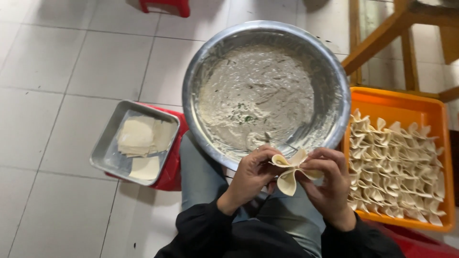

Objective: The person scoops filling from a large metal bowl onto square wrappers, folds them into dumplings, and places them into an orange tray. The process is repeated continuously throughout the clip.

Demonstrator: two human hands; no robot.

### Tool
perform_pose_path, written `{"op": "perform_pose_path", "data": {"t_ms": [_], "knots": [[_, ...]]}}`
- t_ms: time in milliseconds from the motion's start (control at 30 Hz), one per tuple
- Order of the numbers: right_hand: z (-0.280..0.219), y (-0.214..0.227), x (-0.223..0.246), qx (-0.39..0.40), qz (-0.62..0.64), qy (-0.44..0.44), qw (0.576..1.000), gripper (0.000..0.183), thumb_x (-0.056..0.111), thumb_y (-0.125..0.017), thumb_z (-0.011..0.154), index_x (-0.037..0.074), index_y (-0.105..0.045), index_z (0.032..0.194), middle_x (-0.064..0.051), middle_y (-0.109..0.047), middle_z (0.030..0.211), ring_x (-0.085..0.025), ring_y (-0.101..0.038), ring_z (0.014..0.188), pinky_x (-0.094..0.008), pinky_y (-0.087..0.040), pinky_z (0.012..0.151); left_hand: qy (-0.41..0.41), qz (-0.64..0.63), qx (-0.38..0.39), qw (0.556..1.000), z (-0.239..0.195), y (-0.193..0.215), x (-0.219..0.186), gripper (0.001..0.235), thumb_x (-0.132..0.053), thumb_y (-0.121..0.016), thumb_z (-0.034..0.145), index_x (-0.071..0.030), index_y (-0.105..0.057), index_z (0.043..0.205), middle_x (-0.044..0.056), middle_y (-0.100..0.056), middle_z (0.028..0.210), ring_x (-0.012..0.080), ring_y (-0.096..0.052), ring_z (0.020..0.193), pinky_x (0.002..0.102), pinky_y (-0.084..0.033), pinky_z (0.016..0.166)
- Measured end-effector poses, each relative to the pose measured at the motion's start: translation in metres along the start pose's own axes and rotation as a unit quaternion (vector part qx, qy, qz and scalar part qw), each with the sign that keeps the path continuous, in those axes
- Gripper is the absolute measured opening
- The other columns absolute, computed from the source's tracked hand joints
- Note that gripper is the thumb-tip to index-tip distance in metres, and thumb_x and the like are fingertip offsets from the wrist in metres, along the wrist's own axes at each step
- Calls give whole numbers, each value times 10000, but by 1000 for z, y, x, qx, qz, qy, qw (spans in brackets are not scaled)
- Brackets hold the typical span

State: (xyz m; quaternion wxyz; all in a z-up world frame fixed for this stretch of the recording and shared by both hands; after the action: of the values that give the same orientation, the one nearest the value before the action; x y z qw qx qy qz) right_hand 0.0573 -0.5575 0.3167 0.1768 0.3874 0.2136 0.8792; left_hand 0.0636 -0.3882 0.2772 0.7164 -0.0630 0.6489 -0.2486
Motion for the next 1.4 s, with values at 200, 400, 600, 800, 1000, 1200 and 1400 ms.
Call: {"op": "perform_pose_path", "data": {"t_ms": [200,400,600,800,1000,1200,1400], "knots": [[-5,6,18,96,-71,141,983,275,74,-633,992,156,-716,1241,-155,-697,1146,-274,-751,975,-390,-621,838,-34,190,37,980,8,-8,13,240,129,-585,929,-42,-658,1081,92,-650,1079,205,-663,989,270,-533,786],[-40,31,-91,91,-228,72,967,415,136,-702,984,201,-618,1384,-119,-700,1188,-176,-708,791,-267,-654,603,96,105,-20,990,21,-3,37,297,-77,-721,934,-50,-634,1217,96,-703,1197,165,-714,1029,266,-609,970],[-28,111,-267,28,-313,-119,942,164,176,-744,1068,39,-725,1156,-125,-724,1005,-171,-630,785,-303,-525,669,76,122,-81,986,29,21,27,231,-61,-705,944,-55,-679,1173,87,-712,1128,179,-718,1010,287,-649,930],[-23,118,-378,18,-344,-170,924,171,-27,-723,962,9,-779,1119,-180,-768,1072,-299,-722,946,-416,-576,900,93,137,-144,976,25,39,26,188,-91,-714,933,-41,-707,1114,94,-750,1050,192,-767,938,294,-664,905],[-36,82,-417,270,-466,-234,809,281,176,-660,994,282,-729,1245,-45,-769,1091,-262,-662,1043,-414,-511,907,97,141,-154,973,20,51,21,179,-111,-704,937,-53,-697,1106,103,-743,1041,191,-764,949,296,-655,920],[-38,81,-379,392,-488,-336,703,621,47,-453,1001,408,-521,1502,5,-738,1316,-245,-524,1313,-422,-372,1013,103,172,-185,962,10,87,13,192,-86,-677,940,-66,-672,1131,105,-731,1110,195,-736,1021,293,-639,942],[23,40,-268,102,-427,10,898,453,-10,-625,911,193,-800,1276,-8,-713,936,-248,-603,915,-408,-424,918,-5,384,-357,851,-20,219,-9,116,-79,-685,998,-63,-694,1113,71,-730,1038,130,-698,958,237,-564,908]]}}
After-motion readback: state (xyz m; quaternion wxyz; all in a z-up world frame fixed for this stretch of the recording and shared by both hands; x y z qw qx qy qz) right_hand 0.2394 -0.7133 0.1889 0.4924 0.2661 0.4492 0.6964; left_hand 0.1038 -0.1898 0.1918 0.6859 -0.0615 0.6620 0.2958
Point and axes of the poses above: each hand's wrist, its own z-axis towards the middle knuckle, its own y-axis out of the back of the hand, x = y × z, the point moved 7 cm from there along z, towards the middle knuckle
